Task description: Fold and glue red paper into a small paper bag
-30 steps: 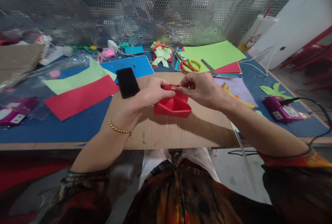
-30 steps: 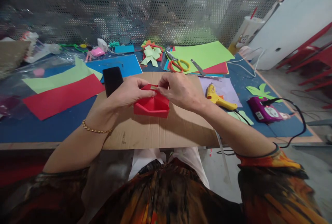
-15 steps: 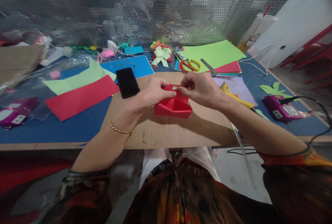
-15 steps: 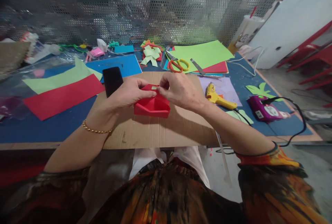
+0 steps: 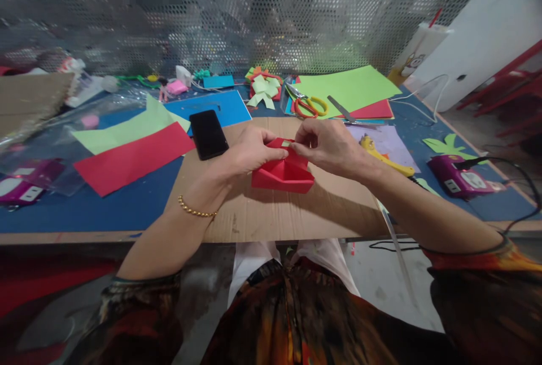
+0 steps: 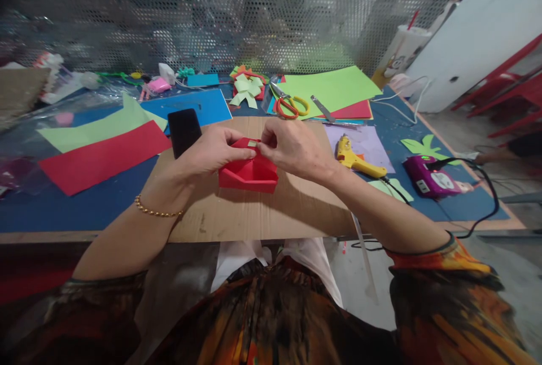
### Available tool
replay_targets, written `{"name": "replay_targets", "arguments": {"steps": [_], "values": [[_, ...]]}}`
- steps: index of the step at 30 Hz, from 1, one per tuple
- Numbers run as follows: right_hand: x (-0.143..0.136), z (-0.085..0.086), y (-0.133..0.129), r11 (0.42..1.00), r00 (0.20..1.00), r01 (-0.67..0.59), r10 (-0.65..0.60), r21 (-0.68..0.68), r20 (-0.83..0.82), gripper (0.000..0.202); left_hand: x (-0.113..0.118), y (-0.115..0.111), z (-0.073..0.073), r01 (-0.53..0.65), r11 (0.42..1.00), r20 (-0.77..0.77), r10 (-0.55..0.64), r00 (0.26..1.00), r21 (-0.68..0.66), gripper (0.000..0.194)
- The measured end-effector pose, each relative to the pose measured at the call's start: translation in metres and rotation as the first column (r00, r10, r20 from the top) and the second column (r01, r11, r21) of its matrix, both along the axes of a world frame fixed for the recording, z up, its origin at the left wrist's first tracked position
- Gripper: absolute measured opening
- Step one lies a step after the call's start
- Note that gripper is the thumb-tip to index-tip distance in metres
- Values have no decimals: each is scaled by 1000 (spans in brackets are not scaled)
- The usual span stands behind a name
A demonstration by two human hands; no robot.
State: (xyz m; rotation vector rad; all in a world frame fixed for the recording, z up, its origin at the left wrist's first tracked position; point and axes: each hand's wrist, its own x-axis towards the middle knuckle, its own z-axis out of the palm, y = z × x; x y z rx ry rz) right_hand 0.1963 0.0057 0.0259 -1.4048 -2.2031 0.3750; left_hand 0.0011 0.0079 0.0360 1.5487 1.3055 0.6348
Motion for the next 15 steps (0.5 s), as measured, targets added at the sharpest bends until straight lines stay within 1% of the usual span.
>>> {"name": "replay_targets", "arguments": {"steps": [2,5,7,8,11,15], "values": [[2,2,-1,1000,1000,15,-15,10,-2,17,0,1,-1,3,1000,-2,-3,1000,-1,23],[7,4,0,995,999,41,-37,86,-39,13,-1,2,-4,7,999,15,-6,1000,-41,15],[10,3,1,993,999,2,4,121,-53,15,-1,3,-6,8,998,42,-6,999,-62,13],[11,2,1,993,998,-40,46,113,-52,17,-1,3,-6,12,998,57,-8,998,-63,14],[11,0,3,988,987,-150,151,20,-54,20,0,3,-6,22,997,103,-15,995,-72,23],[8,-1,4,986,985,-158,154,-51,-78,15,0,2,-6,40,995,122,-29,992,-87,24]]}}
